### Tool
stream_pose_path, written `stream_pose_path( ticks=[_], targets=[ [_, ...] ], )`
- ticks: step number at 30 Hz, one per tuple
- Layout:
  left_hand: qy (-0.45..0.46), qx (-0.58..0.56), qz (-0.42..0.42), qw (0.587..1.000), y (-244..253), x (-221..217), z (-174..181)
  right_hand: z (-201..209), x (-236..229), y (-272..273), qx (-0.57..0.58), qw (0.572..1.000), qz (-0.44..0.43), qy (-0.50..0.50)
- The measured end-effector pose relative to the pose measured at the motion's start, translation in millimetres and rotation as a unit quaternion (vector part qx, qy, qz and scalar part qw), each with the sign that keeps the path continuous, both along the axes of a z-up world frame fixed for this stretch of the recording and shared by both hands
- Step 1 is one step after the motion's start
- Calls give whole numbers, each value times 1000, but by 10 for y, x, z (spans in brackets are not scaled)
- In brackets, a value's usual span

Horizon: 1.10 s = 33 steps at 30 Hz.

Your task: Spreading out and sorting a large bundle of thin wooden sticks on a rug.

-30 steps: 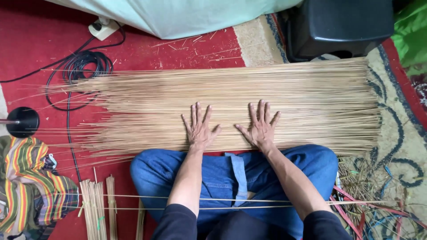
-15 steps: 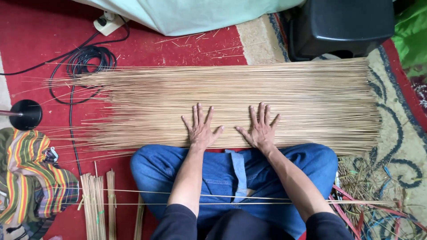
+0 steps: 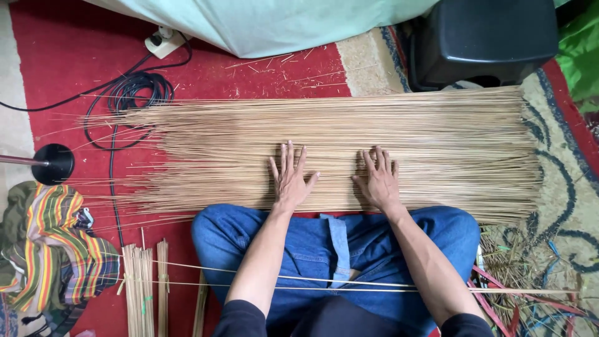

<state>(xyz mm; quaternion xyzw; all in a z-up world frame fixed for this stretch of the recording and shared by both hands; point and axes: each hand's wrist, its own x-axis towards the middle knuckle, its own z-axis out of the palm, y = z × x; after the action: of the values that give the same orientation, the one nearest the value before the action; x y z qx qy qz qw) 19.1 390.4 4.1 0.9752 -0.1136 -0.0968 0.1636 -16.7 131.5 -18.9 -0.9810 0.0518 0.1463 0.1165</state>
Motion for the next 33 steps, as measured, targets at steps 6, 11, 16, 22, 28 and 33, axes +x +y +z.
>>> stream_pose_path(
  ticks=[6, 11, 16, 22, 28, 33],
  targets=[
    [-114, -61, -92, 987, -30, -7, -787, -316, 37, -236, -3, 997, 41, -61],
    [-138, -26, -139, 980, -40, 6, -1054, -491, -10, -283, -40, 995, 52, -71],
    [-115, -29, -157, 981, -21, -16, -763, -209, -58, -187, -17, 996, 40, -77],
    [-130, -41, -144, 980, 96, -148, -139, 176, -321, -250, 30, 989, 46, -135],
    [-258, -104, -162, 947, 341, -638, 862, 897, -804, -227, 112, 974, 74, -184],
    [-291, -114, -144, 939, 643, -1118, 1130, 1429, -1296, -119, 124, 967, 96, -199]
  ],
)
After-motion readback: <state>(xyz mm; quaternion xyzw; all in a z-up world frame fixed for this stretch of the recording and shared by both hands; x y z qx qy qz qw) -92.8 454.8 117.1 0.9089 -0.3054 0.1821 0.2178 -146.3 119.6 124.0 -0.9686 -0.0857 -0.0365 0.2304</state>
